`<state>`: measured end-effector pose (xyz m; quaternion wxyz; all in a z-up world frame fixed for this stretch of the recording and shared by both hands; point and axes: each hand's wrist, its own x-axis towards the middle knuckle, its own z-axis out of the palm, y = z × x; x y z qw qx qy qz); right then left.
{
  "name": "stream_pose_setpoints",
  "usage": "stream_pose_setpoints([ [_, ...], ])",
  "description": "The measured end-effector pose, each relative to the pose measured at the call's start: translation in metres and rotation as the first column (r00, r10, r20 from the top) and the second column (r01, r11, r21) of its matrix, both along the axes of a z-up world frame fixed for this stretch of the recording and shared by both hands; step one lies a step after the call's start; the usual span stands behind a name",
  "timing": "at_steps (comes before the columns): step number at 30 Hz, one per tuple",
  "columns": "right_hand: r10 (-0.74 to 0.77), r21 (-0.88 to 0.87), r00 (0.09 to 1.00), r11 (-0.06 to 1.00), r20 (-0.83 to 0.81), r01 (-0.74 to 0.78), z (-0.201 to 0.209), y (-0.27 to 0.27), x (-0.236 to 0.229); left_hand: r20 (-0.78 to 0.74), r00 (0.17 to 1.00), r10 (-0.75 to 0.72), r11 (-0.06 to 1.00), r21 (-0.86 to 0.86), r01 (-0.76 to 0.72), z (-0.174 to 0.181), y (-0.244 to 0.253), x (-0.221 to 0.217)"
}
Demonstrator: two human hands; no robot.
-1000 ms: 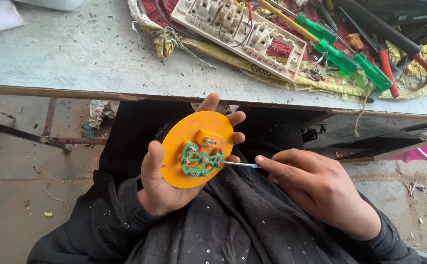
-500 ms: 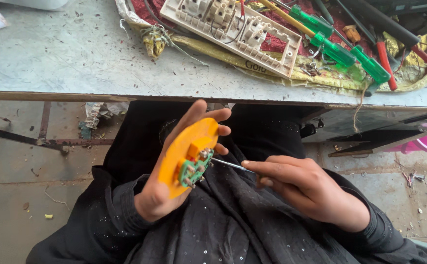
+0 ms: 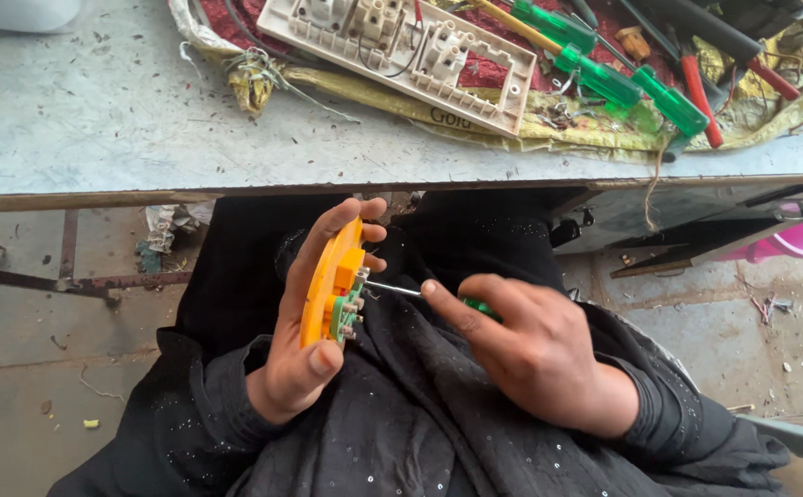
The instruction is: The person uses a screwdriver to manipulate and adjust components on a small circuit board attached to an orange plastic base.
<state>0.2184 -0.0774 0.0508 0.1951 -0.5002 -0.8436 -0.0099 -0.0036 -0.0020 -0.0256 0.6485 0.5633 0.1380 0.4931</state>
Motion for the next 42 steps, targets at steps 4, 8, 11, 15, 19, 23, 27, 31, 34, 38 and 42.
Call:
stream_pose_setpoints([
  [4,-0.071,0.160,0.992,0.986,0.106,0.053,0.002,0.004,-0.001,0.067,0.997,-0.042,0.994,-0.101,0.048,0.003,0.002,0.002],
  [8,-0.026,-0.007,0.999,1.000,0.019,0.026,0.010,0.006,-0.001,0.061,0.998,-0.025,0.995,-0.097,0.031,0.005,0.003,-0.001],
  [11,0.046,-0.179,0.998,0.982,-0.047,-0.054,0.013,0.007,0.004,0.001,1.000,-0.018,0.999,-0.043,0.018,0.004,0.004,-0.002],
  [15,0.038,0.102,0.999,0.994,0.009,-0.039,0.010,0.005,0.008,0.080,0.997,-0.018,0.994,-0.108,0.027,0.002,0.005,0.002],
  [19,-0.099,0.012,0.993,0.995,-0.065,0.100,0.006,0.000,0.011,0.164,0.986,-0.025,0.986,-0.156,0.051,0.004,0.003,0.000],
  [23,-0.201,-0.119,0.980,0.973,-0.005,0.199,0.008,-0.001,0.007,0.173,0.984,-0.034,0.991,-0.119,0.055,0.004,0.002,0.001],
  [27,-0.071,0.095,0.997,0.993,-0.017,0.072,0.012,0.000,0.007,0.186,0.982,-0.029,0.984,-0.166,0.061,0.004,0.004,0.002],
  [31,-0.064,0.113,0.996,0.991,-0.054,0.070,0.010,-0.001,0.005,0.301,0.953,-0.025,0.954,-0.279,0.113,0.006,0.004,0.005],
  [34,-0.119,-0.015,0.992,0.993,-0.035,0.119,0.013,0.000,0.004,0.301,0.953,-0.030,0.951,-0.286,0.120,0.007,0.003,0.004],
  [38,-0.106,0.022,0.993,0.994,0.056,0.105,0.014,0.005,0.006,0.244,0.968,-0.054,0.963,-0.245,0.115,0.005,0.004,0.004],
  [42,-0.093,0.209,0.994,0.974,0.050,0.081,0.008,0.003,0.007,0.324,0.944,-0.059,0.940,-0.301,0.162,0.004,0.003,0.008],
])
